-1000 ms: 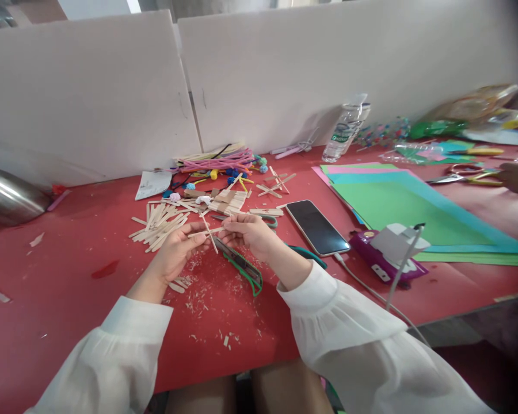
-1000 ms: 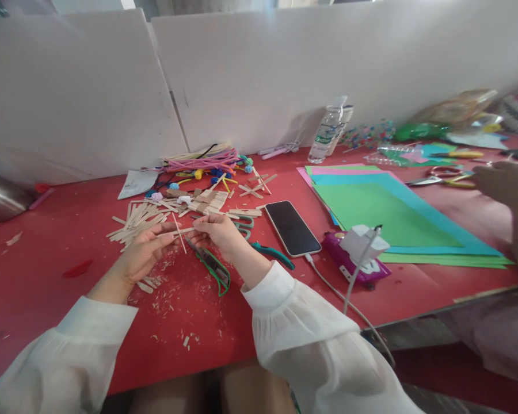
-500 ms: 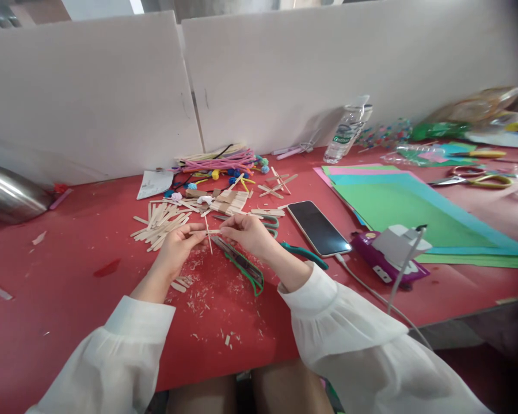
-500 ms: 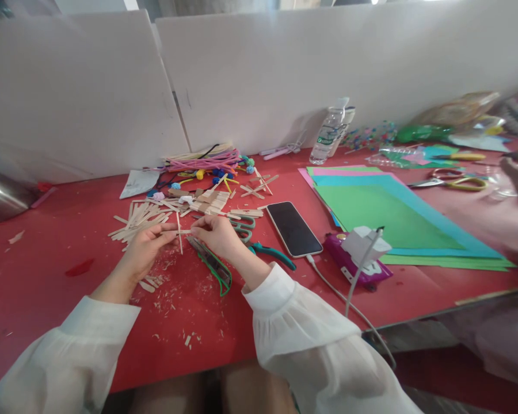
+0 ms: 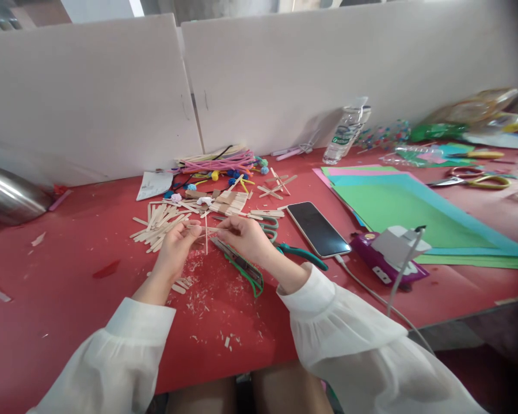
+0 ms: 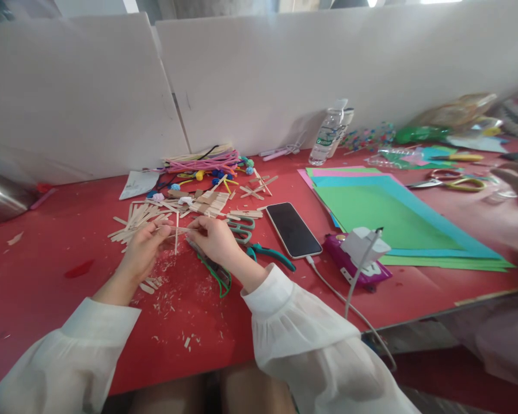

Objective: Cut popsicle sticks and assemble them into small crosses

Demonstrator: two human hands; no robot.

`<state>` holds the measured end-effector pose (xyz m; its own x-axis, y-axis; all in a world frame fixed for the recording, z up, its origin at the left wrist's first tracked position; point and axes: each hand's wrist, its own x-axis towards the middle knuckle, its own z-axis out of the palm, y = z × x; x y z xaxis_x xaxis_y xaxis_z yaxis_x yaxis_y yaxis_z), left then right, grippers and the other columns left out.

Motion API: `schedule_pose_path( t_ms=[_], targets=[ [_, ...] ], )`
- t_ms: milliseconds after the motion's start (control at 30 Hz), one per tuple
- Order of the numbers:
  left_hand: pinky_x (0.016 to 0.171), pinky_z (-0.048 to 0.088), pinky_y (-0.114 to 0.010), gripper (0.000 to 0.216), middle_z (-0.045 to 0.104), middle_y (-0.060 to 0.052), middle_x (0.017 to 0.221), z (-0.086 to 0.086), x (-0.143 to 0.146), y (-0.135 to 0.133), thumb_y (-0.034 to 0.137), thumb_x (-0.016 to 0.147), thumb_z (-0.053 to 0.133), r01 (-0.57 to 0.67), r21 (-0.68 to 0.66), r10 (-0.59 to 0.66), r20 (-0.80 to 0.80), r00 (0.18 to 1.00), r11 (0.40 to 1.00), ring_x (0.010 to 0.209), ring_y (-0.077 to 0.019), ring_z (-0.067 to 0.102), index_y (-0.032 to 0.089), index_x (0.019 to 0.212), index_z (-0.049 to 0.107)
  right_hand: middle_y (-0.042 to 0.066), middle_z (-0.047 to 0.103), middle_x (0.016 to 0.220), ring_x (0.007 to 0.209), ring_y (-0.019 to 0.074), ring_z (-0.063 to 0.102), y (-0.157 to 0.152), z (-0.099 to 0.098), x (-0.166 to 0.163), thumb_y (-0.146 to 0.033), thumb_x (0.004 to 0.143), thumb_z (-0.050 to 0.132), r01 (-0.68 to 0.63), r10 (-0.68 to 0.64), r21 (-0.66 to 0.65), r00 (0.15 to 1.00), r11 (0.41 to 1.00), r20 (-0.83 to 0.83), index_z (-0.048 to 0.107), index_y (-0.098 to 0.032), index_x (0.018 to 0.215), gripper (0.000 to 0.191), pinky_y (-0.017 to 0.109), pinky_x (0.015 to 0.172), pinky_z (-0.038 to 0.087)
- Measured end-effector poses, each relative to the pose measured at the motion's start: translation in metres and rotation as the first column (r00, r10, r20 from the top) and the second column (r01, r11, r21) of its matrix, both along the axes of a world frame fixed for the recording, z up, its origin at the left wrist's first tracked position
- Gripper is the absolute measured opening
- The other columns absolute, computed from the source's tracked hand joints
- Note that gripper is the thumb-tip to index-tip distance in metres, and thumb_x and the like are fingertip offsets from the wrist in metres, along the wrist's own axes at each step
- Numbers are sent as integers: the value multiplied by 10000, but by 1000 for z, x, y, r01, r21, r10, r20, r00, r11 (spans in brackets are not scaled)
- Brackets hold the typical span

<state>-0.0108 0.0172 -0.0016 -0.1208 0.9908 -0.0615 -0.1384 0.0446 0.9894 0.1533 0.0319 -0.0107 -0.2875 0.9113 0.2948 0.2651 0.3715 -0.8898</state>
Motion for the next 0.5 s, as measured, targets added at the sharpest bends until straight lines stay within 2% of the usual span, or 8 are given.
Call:
schedule_pose_path(
  t_ms=[100,267,400,500],
  targets=[
    [518,454,-204,383,655,-9,683,3,2,-3,336,500,782,53,-28,-51,69,996,998,574,-106,586,138,755,575,-15,583,611,545,95,497,1,2,1,-213,743,548,21,-22,-25,999,999,-38,604,-148,740,86,209,524,380],
    [532,449,-198,310,650,-8,673,3,3,-4,257,522,771,107,-59,-101,98,990,993,581,-96,574,124,756,617,-12,569,570,504,101,510,0,4,1,-206,756,527,-11,-5,-140,994,990,-113,580,-146,742,81,218,504,399],
    [507,423,-182,269,612,15,604,0,3,-4,270,530,760,67,-62,-61,89,994,996,526,-73,532,118,702,620,-7,584,570,483,97,509,-1,4,-1,-222,769,525,-24,5,-163,993,986,-116,582,-148,758,94,214,492,400],
    [504,414,-180,273,593,24,576,-3,3,-3,278,516,762,38,-72,-32,80,996,997,512,-69,518,120,675,606,-14,595,578,485,91,507,-2,3,-1,-239,777,527,-6,-4,-126,997,992,-74,601,-156,776,112,207,503,396]
  ],
)
